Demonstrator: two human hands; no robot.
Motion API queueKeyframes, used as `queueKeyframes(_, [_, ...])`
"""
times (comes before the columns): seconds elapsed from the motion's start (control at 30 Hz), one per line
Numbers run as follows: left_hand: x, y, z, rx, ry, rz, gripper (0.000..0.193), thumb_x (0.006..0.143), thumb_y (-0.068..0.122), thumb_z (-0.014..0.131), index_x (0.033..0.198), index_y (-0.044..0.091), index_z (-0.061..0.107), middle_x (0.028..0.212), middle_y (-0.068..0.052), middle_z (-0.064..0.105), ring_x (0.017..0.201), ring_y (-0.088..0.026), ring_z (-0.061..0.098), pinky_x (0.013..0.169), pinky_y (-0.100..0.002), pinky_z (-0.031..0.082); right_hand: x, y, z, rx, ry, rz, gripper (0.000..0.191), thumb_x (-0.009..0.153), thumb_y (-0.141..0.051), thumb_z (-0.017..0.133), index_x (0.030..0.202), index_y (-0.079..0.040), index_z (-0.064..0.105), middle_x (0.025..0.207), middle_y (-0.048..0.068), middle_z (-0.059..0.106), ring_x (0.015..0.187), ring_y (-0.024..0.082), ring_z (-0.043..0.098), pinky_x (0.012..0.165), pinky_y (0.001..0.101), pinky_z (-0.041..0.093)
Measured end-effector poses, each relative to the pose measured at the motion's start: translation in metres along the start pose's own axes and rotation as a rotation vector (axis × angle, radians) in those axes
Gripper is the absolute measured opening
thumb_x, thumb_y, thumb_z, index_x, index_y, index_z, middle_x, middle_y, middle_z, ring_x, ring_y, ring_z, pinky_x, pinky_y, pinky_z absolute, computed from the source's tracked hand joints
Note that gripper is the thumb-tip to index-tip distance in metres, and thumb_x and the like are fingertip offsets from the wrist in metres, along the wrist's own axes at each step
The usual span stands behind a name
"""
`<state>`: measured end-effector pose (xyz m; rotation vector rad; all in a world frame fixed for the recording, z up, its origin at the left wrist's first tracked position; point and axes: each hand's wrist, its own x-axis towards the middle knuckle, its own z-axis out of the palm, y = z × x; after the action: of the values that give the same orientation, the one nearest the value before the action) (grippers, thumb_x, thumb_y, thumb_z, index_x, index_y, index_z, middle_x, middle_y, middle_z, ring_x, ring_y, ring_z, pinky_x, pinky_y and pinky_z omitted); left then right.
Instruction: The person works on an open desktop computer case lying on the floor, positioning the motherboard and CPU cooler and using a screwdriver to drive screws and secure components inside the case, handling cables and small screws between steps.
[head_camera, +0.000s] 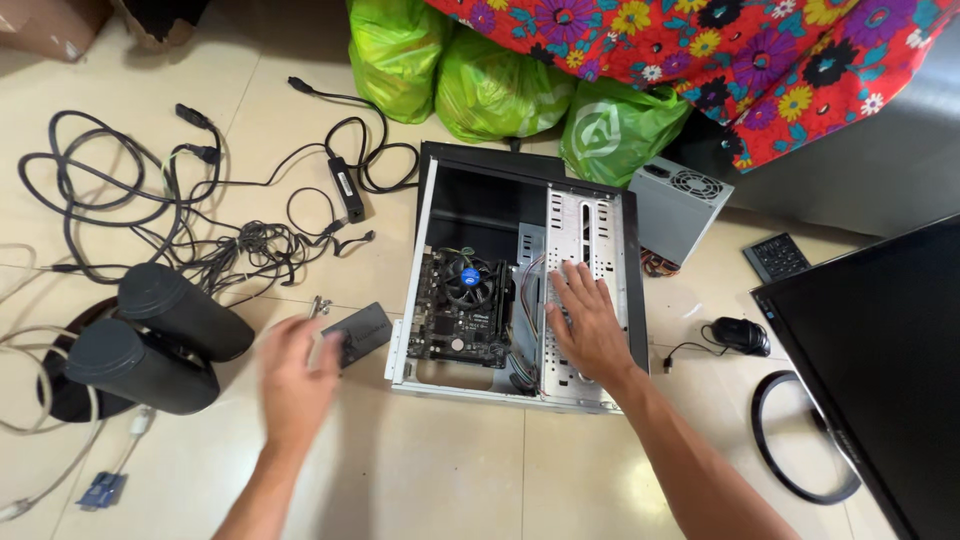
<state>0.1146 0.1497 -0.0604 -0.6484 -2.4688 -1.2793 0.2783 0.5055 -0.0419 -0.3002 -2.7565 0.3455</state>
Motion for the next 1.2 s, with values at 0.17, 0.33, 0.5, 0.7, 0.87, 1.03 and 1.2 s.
queueKeyframes(0.17, [0.011, 0.102, 0.035, -0.409, -0.652, -0.073, 0.024, 0.092, 0.010, 0.067, 0.115, 0.009, 0.075, 0.102, -0.008, 0.069, 0.094, -0.020, 0.072, 0.084, -0.031, 0.061, 0.001, -0.009, -0.001, -0.007, 0.032, 0.032, 0.050, 0.101, -0.025, 0.055, 0.145, -0.001, 0.053, 0.155, 0.022, 0.048, 0.148, 0.041, 0.038, 0.119, 0.0542, 0.027])
queueKeyframes(0.33, [0.003, 0.137, 0.100, -0.190, -1.045, 0.225, 0.047, 0.080, -0.008, 0.055, 0.121, 0.007, 0.073, 0.122, -0.010, 0.068, 0.116, -0.027, 0.066, 0.103, -0.033, 0.050, 0.002, -0.011, -0.003, -0.006, 0.027, 0.051, 0.050, 0.100, -0.026, 0.056, 0.145, -0.002, 0.053, 0.154, 0.021, 0.048, 0.147, 0.040, 0.038, 0.120, 0.0539, 0.027])
queueKeyframes(0.5, [0.004, 0.130, 0.136, -0.168, -1.269, 0.093, 0.035, 0.077, 0.012, 0.074, 0.112, 0.011, 0.077, 0.109, -0.014, 0.074, 0.101, -0.030, 0.071, 0.090, -0.037, 0.054, -0.001, -0.011, -0.001, -0.004, 0.058, 0.054, 0.049, 0.101, -0.024, 0.055, 0.145, -0.003, 0.055, 0.155, 0.020, 0.049, 0.147, 0.039, 0.039, 0.121, 0.0526, 0.028])
queueKeyframes(0.7, [0.017, 0.130, 0.128, -0.241, -1.287, 0.218, 0.022, 0.079, 0.018, 0.078, 0.101, 0.012, 0.080, 0.089, -0.013, 0.077, 0.084, -0.030, 0.076, 0.078, -0.040, 0.059, 0.002, -0.015, -0.004, -0.005, 0.075, 0.074, 0.048, 0.100, -0.026, 0.056, 0.143, -0.004, 0.057, 0.153, 0.019, 0.051, 0.147, 0.038, 0.040, 0.121, 0.0512, 0.028])
queueKeyframes(0.87, [0.011, 0.131, 0.116, -0.332, -1.108, 0.337, 0.015, 0.083, 0.016, 0.076, 0.096, 0.009, 0.079, 0.098, -0.009, 0.075, 0.091, -0.030, 0.072, 0.079, -0.041, 0.056, 0.002, -0.014, -0.005, -0.005, 0.071, 0.090, 0.048, 0.100, -0.026, 0.056, 0.143, -0.005, 0.057, 0.154, 0.018, 0.051, 0.148, 0.036, 0.040, 0.121, 0.0510, 0.028])
queueKeyframes(1.03, [0.007, 0.137, 0.113, -0.291, -1.075, 0.348, 0.014, 0.085, 0.018, 0.075, 0.095, 0.009, 0.078, 0.100, -0.007, 0.074, 0.091, -0.030, 0.071, 0.078, -0.042, 0.056, 0.000, -0.013, -0.002, -0.001, 0.067, 0.091, 0.049, 0.101, -0.026, 0.055, 0.144, -0.004, 0.056, 0.155, 0.018, 0.050, 0.148, 0.037, 0.039, 0.121, 0.0507, 0.028])
queueKeyframes(1.2, [0.010, 0.139, 0.108, -0.204, -1.129, 0.307, 0.014, 0.083, 0.019, 0.076, 0.095, 0.011, 0.078, 0.096, -0.008, 0.074, 0.089, -0.030, 0.071, 0.077, -0.043, 0.055, -0.004, -0.012, -0.004, -0.002, 0.069, 0.091, 0.050, 0.101, -0.027, 0.056, 0.144, -0.003, 0.055, 0.155, 0.019, 0.049, 0.148, 0.037, 0.039, 0.122, 0.0506, 0.026])
